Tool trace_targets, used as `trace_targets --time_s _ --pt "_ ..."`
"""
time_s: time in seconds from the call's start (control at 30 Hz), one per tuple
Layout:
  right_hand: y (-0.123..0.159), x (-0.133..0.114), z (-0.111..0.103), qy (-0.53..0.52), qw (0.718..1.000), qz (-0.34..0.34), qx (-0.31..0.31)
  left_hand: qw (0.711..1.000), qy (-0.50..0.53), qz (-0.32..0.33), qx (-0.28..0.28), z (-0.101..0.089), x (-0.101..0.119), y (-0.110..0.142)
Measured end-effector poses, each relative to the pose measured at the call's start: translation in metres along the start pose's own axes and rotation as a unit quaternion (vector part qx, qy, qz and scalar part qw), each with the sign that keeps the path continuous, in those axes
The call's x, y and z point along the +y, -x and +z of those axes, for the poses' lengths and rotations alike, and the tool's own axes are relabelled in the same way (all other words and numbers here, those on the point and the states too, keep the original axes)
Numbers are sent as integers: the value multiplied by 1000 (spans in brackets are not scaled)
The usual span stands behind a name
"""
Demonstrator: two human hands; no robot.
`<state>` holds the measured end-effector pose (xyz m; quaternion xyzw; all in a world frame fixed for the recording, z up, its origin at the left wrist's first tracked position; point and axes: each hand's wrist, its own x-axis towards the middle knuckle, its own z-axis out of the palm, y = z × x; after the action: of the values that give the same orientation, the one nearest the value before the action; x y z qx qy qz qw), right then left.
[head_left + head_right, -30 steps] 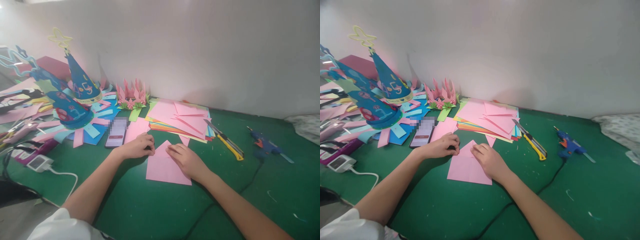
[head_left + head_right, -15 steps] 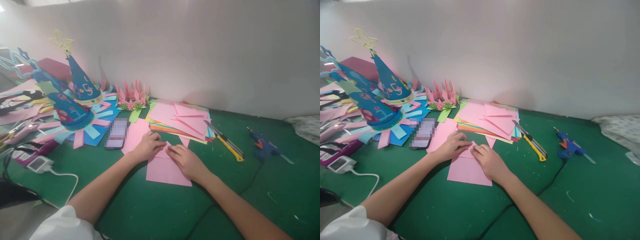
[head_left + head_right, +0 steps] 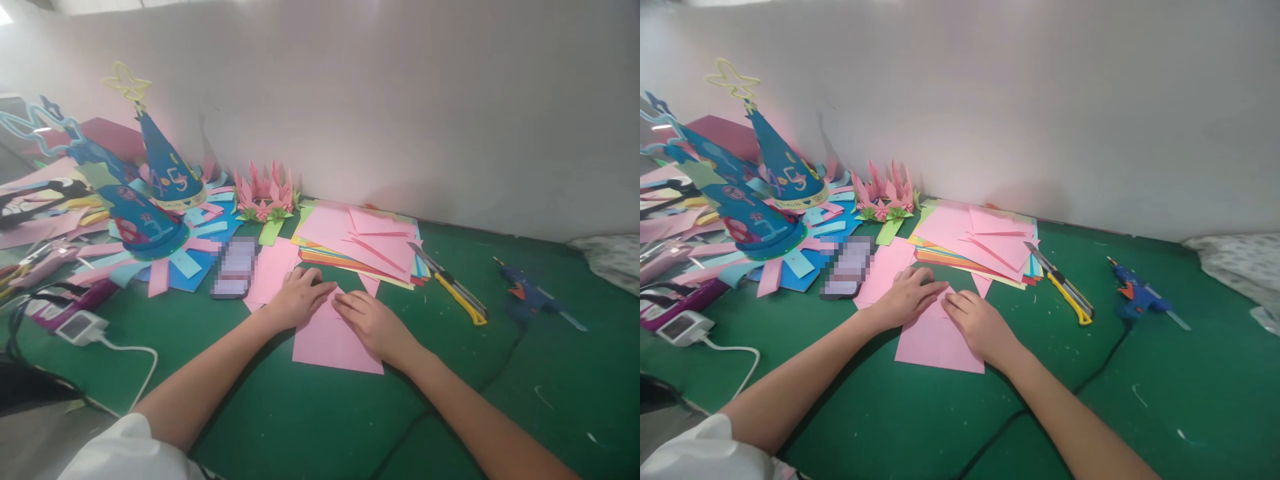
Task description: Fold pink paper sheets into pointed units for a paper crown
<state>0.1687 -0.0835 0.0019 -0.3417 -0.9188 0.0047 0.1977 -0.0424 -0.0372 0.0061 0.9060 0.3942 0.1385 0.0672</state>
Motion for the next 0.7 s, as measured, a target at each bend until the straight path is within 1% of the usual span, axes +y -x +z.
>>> trace_targets --time_s 0.1,0.17,0.27,0.4,0.47,0.6,0.7 --pt "0 -1 -1 -12 1000 10 5 1000 1 10 11 -1 2 0" --pt "1 -1 -1 -31 999 28 17 999 17 43 22 -1 3 -1" --pt "1 -1 -2 -70 994 73 28 993 58 95 28 -1 4 -1" --pt "-1 -2 -5 -98 986 128 35 989 95 105 32 -1 4 -1" --pt "-1 -3 -7 -102 981 157 53 989 100 107 34 -1 4 -1" --pt "0 -1 -9 -87 962 230 120 986 107 128 27 2 5 0" --pt "1 5 -9 -64 954 254 148 983 106 149 10 4 5 1"
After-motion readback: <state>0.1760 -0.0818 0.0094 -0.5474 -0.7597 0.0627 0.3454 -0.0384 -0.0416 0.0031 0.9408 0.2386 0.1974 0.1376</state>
